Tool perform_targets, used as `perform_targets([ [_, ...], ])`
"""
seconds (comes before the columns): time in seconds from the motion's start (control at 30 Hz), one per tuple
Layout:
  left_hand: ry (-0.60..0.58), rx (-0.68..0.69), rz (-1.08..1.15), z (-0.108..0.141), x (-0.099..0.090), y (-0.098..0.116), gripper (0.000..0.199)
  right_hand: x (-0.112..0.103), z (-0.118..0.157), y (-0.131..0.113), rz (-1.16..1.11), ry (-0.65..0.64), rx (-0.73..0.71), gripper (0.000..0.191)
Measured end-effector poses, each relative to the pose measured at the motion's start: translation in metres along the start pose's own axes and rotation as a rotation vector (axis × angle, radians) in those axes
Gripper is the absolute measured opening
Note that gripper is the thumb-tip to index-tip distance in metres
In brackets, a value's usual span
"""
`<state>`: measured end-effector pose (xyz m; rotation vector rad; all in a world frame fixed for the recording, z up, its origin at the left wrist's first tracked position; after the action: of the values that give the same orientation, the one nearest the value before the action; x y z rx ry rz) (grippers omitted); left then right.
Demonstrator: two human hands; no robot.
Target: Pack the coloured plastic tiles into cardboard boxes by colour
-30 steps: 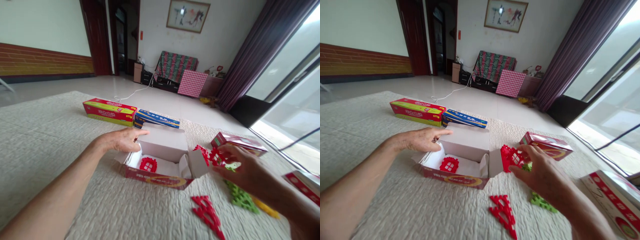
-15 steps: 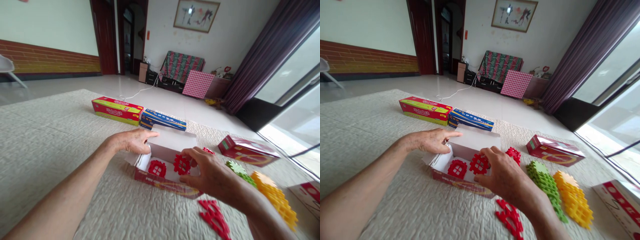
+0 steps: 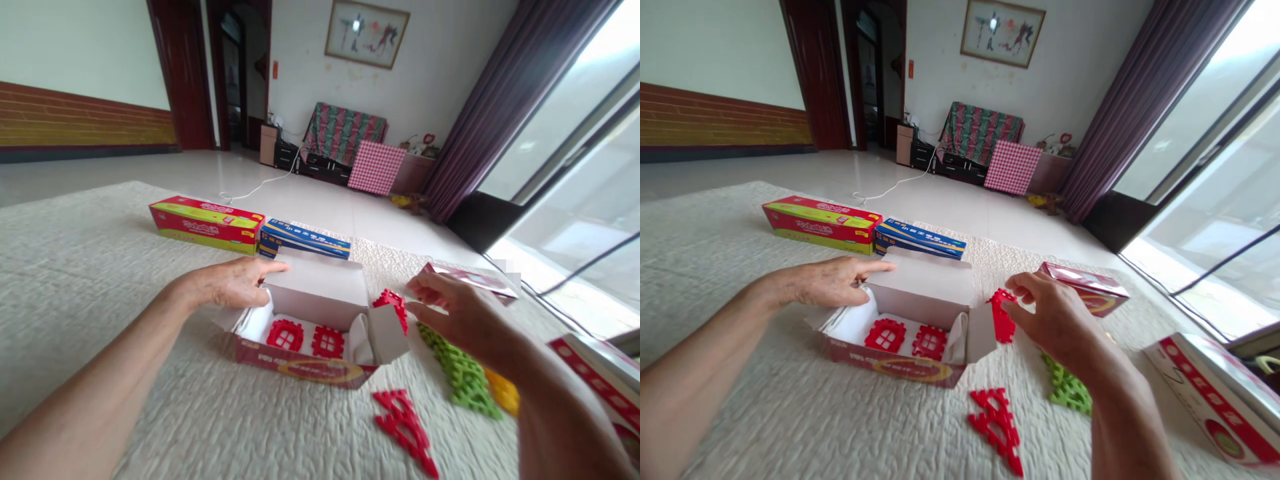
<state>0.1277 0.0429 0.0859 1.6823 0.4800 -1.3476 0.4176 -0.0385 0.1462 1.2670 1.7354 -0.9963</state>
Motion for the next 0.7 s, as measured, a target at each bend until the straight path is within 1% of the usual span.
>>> perform_targets([
  [0.07,-0.007,-0.042,0.011,0.001,-0.001,-0.006,0.08,0.011,0.0,0.03,0.042,-0.059,0.061,0.022],
  [0.1,-0.008,-0.056,0.013,0.001,-0.002,-0.007,0.08,0.018,0.001,0.041,0.056,-0.1,0.082,0.023],
  [0.13,-0.006,-0.067,0.014,0.001,-0.003,-0.009,0.079,0.026,0.003,0.049,0.065,-0.143,0.097,0.023],
  [0.2,0.001,-0.078,0.017,0.001,-0.004,-0.01,0.079,0.04,0.006,0.054,0.083,-0.22,0.125,0.026],
  [0.3,0.004,-0.078,0.031,0.001,-0.004,-0.01,0.078,0.054,0.011,0.046,0.138,-0.302,0.176,0.031],
  [0.4,0.0,-0.083,0.037,0.001,-0.004,-0.011,0.078,0.062,0.013,0.033,0.196,-0.351,0.197,0.032],
  [0.53,0.004,-0.074,0.041,0.002,-0.005,-0.009,0.077,0.067,0.013,0.02,0.217,-0.348,0.145,0.018],
  [0.7,0.003,-0.076,0.026,0.002,-0.006,-0.007,0.078,0.072,0.014,0.018,0.242,-0.312,0.136,0.014],
])
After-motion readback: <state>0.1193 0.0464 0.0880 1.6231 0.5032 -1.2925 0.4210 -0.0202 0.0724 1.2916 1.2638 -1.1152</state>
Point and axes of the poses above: each hand's wrist, its own z-axis away from the middle knuckle, its own x-axis out of the palm, y = z × x, the point moved 8 cm from there along -z, towards the middle knuckle, and after that the axes turned 8 degrees about y, right-handed, at the moved point
